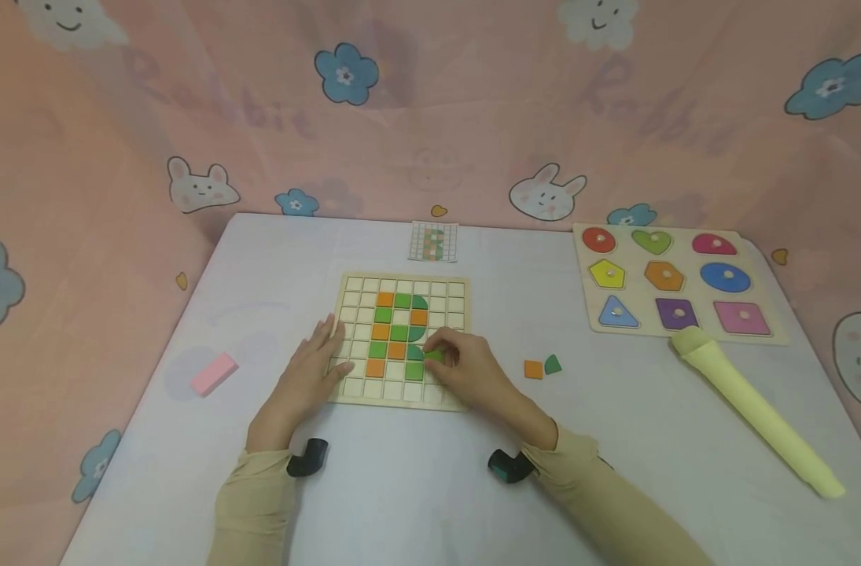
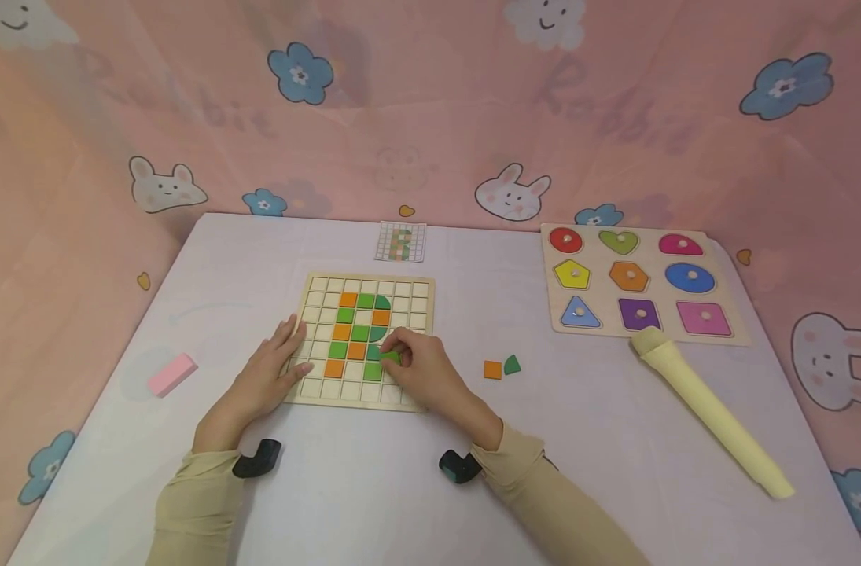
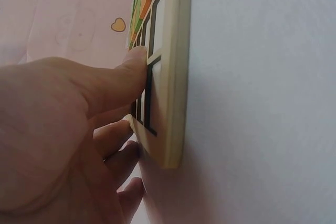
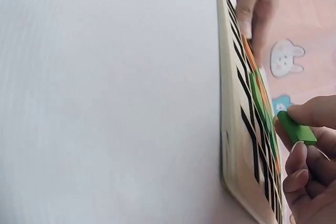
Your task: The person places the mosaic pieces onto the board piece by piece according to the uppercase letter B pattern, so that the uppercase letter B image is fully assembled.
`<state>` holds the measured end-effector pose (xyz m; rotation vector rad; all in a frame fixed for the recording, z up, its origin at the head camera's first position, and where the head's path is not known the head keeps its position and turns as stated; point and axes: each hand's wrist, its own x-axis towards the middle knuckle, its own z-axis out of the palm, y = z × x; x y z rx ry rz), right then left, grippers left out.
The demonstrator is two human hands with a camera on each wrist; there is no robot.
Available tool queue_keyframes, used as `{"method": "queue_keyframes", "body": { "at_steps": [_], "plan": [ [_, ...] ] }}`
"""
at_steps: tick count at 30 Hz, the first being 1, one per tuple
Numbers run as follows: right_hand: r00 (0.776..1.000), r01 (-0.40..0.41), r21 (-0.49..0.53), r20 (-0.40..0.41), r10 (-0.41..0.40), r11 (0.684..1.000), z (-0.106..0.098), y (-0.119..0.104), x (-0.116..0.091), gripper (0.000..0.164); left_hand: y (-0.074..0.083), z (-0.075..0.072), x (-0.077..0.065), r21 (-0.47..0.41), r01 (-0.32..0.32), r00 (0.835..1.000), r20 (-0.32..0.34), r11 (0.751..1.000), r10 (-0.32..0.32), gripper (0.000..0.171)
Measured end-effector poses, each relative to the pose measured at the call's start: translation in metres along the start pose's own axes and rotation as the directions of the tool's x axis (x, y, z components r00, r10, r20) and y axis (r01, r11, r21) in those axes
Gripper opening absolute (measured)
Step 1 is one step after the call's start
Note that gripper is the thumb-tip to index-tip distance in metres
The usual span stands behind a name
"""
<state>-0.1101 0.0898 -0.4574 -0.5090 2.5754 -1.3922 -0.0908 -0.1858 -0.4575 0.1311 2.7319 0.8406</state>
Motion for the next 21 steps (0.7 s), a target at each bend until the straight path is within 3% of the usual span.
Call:
{"method": "queue_keyframes", "body": {
  "at_steps": [7,21],
  "plan": [
    [0.996,0.065,0.035,0.052,-0.067,0.997,0.019,-0.007,0.002,0.013,-0.001,0.0,0.0,-0.006,0.004,1.0,0.006,1.0,-0.004,0.073],
    [0.994,0.088,0.072,0.052,-0.092,0.993,0.035,-0.016,-0.001,0.01,-0.002,0.001,0.001,0.003,0.006,1.0,0.016,1.0,-0.006,0.073]
  ]
}}
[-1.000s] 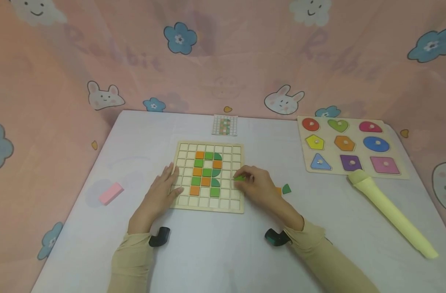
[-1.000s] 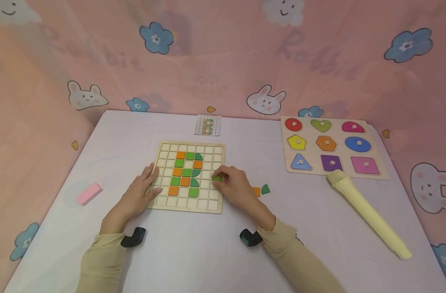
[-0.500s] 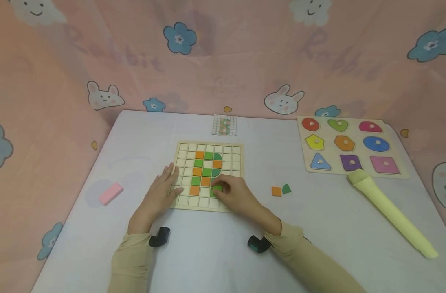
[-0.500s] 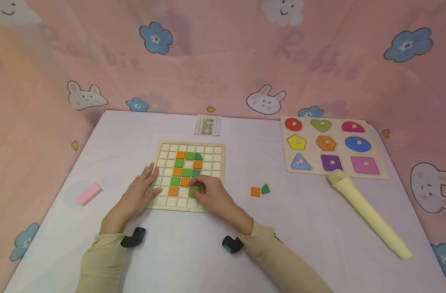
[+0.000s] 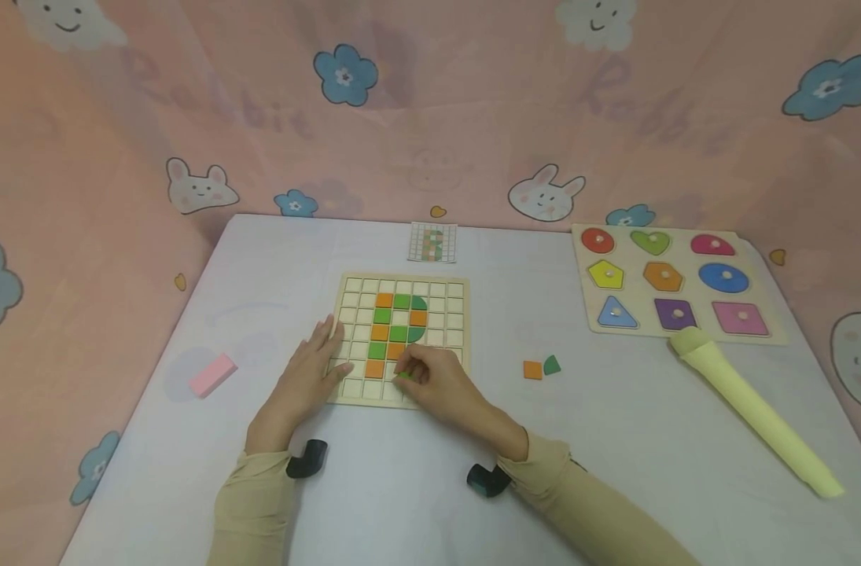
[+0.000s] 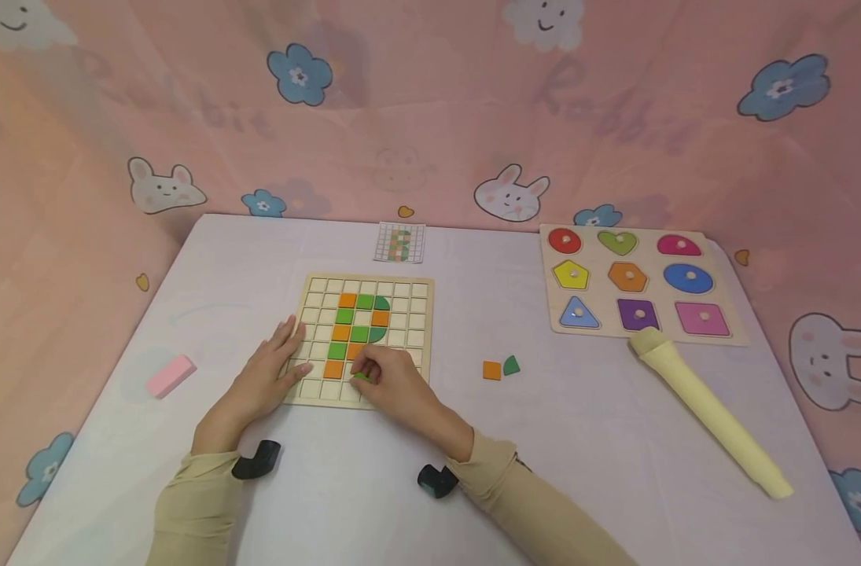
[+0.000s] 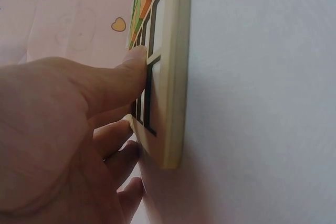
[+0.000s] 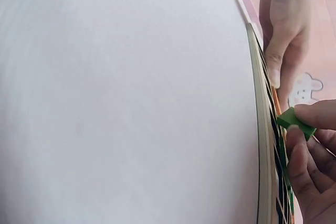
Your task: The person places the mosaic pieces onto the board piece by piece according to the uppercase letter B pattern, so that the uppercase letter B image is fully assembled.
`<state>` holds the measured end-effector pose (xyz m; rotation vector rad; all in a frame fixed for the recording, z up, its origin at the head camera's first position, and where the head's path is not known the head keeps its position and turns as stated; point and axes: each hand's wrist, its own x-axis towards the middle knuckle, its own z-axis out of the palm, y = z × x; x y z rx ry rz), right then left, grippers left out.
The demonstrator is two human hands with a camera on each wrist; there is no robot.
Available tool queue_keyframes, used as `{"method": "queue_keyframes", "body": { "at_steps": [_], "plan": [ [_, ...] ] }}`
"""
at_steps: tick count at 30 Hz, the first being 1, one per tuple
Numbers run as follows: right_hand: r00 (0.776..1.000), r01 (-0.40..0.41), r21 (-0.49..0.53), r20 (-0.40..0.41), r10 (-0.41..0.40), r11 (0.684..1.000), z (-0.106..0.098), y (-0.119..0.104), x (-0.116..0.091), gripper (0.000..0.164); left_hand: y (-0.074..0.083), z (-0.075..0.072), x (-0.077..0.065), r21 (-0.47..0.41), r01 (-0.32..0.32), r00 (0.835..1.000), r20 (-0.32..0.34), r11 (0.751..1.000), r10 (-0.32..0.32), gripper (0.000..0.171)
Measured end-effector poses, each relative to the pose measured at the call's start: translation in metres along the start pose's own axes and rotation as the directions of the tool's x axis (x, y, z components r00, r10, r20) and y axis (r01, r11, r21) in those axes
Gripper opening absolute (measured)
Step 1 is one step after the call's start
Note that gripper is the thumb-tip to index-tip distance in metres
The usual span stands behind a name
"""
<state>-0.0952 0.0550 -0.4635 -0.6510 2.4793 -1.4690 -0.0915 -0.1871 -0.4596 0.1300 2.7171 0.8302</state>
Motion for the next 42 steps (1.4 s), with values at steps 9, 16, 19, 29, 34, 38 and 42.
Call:
{"method": "queue_keyframes", "body": {
  "at_steps": [9,16,19,29,34,38,42],
  "plan": [
    [1.0,0.031,0.014,0.005,-0.031,0.999,0.01,-0.007,0.001,0.008,0.0,-0.001,0.0,0.0,-0.011,1.0,0.0,1.0,0.011,0.073],
    [1.0,0.022,-0.08,0.007,-0.022,0.997,0.017,-0.011,0.003,0.01,0.0,-0.001,-0.001,-0.002,-0.019,1.0,-0.002,1.0,0.019,0.072],
    [1.0,0.012,-0.125,0.003,-0.011,0.992,0.021,-0.013,0.005,0.011,0.0,-0.002,-0.001,-0.009,-0.022,1.0,-0.003,1.0,0.022,0.072],
    [0.999,-0.036,-0.216,-0.012,0.034,0.976,0.026,-0.016,0.01,0.009,0.0,-0.002,-0.002,-0.014,-0.025,1.0,-0.005,1.0,0.025,0.072],
    [0.999,-0.042,-0.258,-0.013,0.04,0.965,0.026,-0.016,0.01,0.005,0.0,-0.002,-0.002,-0.015,-0.015,1.0,-0.001,1.0,0.015,0.072],
    [1.0,-0.027,-0.275,-0.021,0.021,0.961,0.024,-0.015,0.008,0.005,0.0,-0.001,-0.001,-0.012,-0.016,1.0,-0.004,1.0,0.016,0.072],
    [0.999,-0.053,-0.264,-0.013,0.051,0.963,0.015,-0.009,0.004,0.006,0.0,0.0,0.0,-0.007,-0.008,1.0,-0.001,1.0,0.008,0.072]
  ]
}}
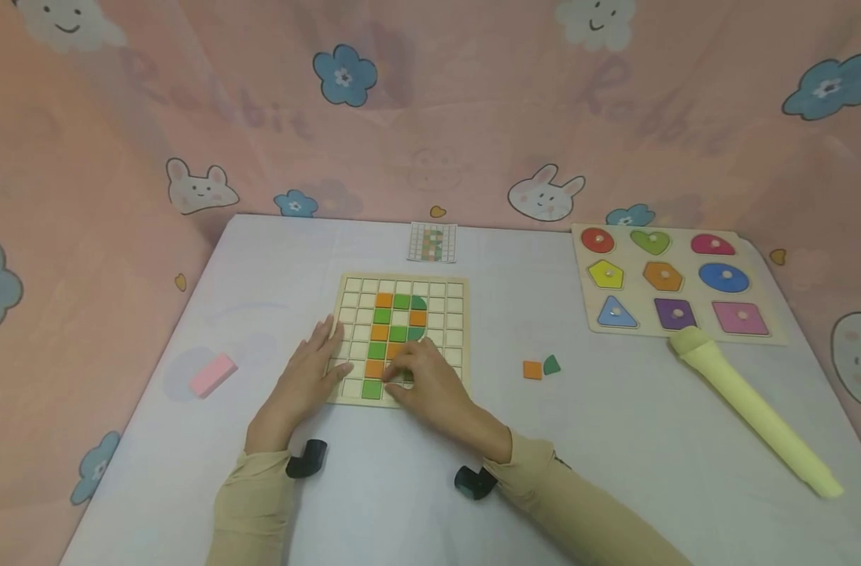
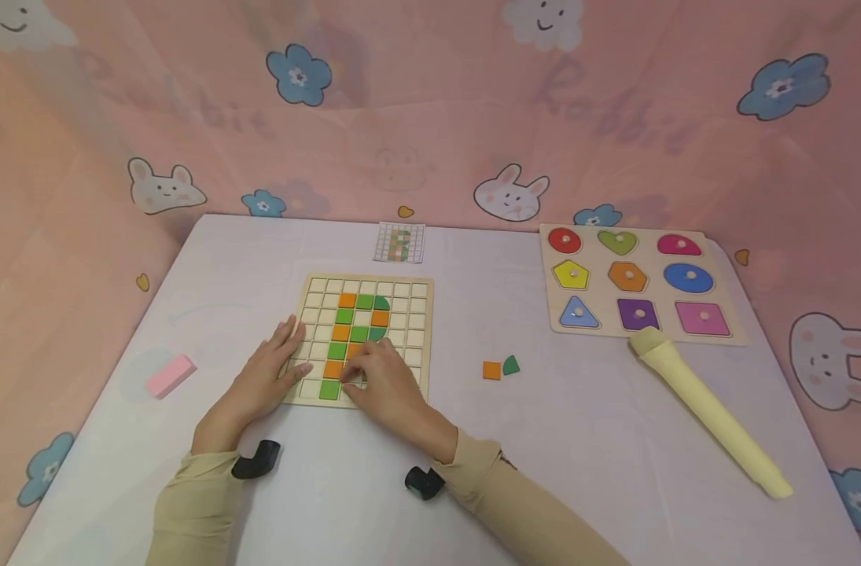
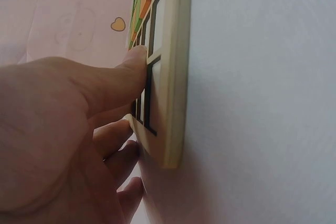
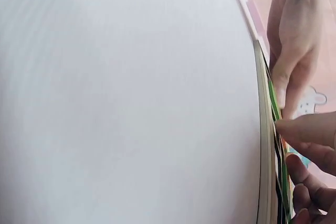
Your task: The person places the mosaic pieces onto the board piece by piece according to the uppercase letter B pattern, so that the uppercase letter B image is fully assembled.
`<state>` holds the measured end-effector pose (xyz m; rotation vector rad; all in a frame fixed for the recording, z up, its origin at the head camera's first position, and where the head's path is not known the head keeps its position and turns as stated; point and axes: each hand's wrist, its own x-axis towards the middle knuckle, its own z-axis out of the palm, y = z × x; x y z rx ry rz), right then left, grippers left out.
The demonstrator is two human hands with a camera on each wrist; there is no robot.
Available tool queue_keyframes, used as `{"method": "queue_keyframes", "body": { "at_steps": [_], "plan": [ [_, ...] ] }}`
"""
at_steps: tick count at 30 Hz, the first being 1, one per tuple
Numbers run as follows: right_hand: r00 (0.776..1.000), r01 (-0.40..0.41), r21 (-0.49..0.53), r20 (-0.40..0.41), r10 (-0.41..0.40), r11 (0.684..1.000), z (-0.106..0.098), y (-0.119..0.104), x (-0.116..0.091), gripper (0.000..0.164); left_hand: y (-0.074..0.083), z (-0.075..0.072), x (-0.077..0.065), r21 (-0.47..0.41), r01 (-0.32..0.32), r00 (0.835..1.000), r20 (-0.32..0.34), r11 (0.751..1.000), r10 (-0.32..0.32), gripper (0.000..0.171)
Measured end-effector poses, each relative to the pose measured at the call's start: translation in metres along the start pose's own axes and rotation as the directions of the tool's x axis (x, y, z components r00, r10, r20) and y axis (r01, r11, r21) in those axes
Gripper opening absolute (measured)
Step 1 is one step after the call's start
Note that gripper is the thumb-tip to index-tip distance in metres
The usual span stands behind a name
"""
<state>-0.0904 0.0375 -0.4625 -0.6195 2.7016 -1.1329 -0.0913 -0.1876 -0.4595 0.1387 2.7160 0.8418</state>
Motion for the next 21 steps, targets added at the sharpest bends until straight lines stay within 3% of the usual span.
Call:
{"method": "queue_keyframes", "body": {
  "at_steps": [7,17,21],
  "plan": [
    [0.997,-0.069,0.061,0.027,0.068,0.996,-0.025,0.025,-0.009,0.016,0.001,0.001,0.001,0.001,0.013,1.0,-0.006,1.0,-0.013,0.073],
    [0.986,-0.126,-0.054,0.1,0.131,0.991,-0.074,0.067,-0.02,0.038,0.0,0.001,0.0,-0.005,0.006,1.0,-0.007,1.0,-0.006,0.073],
    [0.973,-0.182,-0.048,0.138,0.187,0.982,-0.091,0.082,-0.024,0.045,0.0,0.001,0.0,-0.004,0.007,1.0,-0.006,1.0,-0.007,0.073]
  ]
}}
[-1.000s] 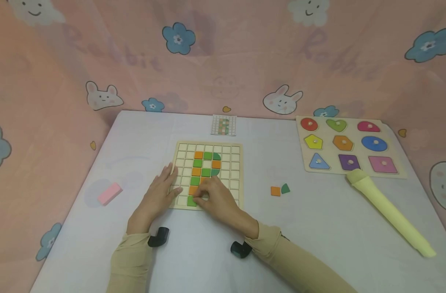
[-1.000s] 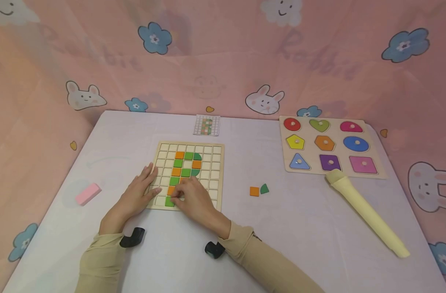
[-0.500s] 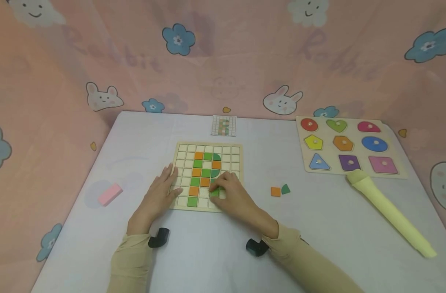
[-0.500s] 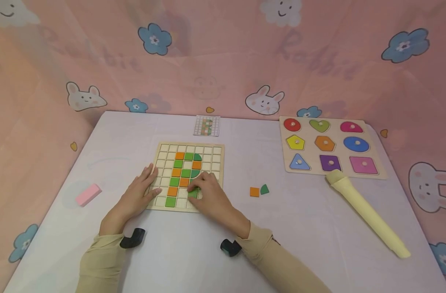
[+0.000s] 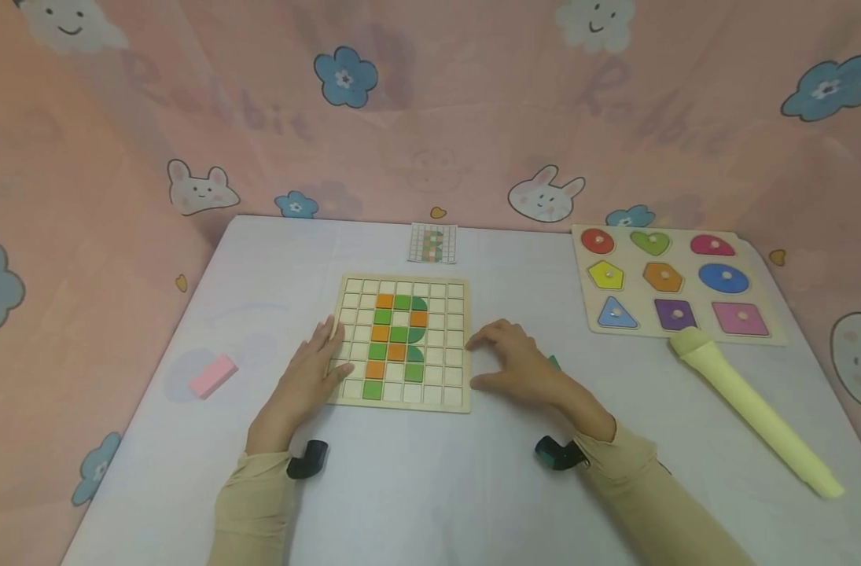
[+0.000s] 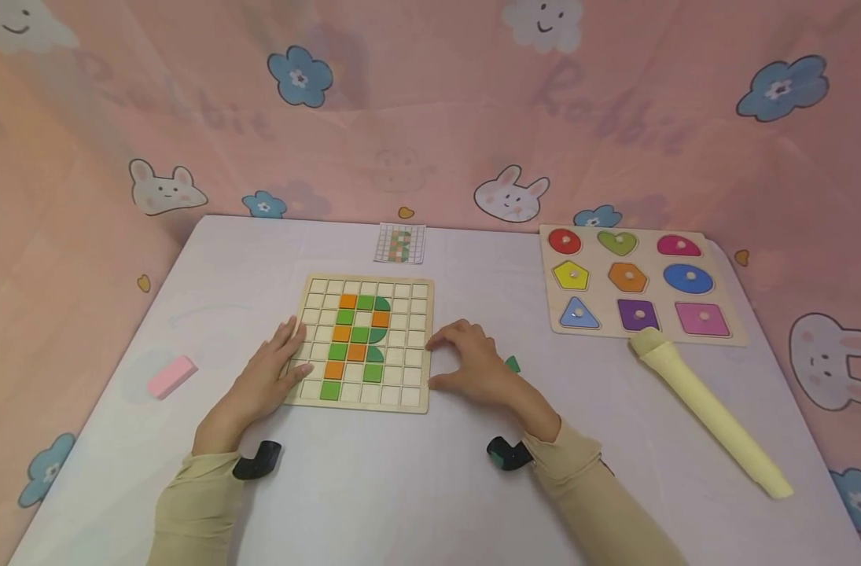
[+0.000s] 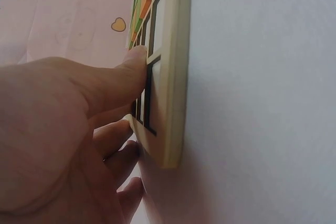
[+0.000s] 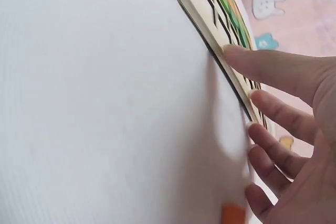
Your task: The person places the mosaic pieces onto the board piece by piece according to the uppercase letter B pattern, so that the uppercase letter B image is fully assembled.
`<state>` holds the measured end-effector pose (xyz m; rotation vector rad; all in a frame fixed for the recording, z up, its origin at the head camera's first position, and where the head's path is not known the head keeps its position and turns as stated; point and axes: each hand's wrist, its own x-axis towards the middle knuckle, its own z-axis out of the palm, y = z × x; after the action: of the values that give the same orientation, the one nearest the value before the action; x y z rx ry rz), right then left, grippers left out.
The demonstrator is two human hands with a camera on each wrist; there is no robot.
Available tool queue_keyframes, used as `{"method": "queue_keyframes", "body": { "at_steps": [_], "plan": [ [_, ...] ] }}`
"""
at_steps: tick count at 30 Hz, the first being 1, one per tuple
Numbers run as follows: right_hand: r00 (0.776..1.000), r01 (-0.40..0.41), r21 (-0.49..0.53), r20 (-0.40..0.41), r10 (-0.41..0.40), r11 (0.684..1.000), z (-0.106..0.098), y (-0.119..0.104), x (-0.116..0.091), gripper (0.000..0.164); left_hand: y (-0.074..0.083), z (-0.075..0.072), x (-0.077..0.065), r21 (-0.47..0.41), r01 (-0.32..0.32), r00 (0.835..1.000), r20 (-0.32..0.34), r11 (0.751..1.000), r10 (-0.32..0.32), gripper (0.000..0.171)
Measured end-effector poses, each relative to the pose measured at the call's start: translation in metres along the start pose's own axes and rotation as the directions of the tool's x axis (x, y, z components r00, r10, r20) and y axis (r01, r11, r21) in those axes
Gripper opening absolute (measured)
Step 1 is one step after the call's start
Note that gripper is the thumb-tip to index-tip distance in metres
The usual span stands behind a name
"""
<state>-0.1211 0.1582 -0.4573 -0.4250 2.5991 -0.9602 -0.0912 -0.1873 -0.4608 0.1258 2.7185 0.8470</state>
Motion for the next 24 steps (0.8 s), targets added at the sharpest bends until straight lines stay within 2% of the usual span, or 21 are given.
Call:
{"method": "queue_keyframes", "body": {
  "at_steps": [5,14,21,24],
  "plan": [
    [0.999,-0.033,-0.041,-0.006,0.033,0.999,-0.018,0.015,-0.005,0.046,0.0,0.0,0.001,0.003,-0.003,1.0,0.001,1.0,0.003,0.073],
    [0.994,-0.103,-0.097,0.017,0.105,0.99,-0.046,0.029,-0.016,0.046,0.001,0.0,0.001,0.001,-0.004,1.0,0.001,1.0,0.004,0.073],
    [0.993,-0.119,-0.119,0.011,0.121,0.986,-0.054,0.033,-0.02,0.023,0.0,0.0,0.001,0.0,0.001,1.0,0.002,1.0,-0.001,0.073],
    [0.993,-0.114,-0.109,0.0,0.115,0.987,-0.053,0.033,-0.019,0.019,0.0,0.001,0.001,0.0,0.006,1.0,0.001,1.0,-0.006,0.073]
  ]
}}
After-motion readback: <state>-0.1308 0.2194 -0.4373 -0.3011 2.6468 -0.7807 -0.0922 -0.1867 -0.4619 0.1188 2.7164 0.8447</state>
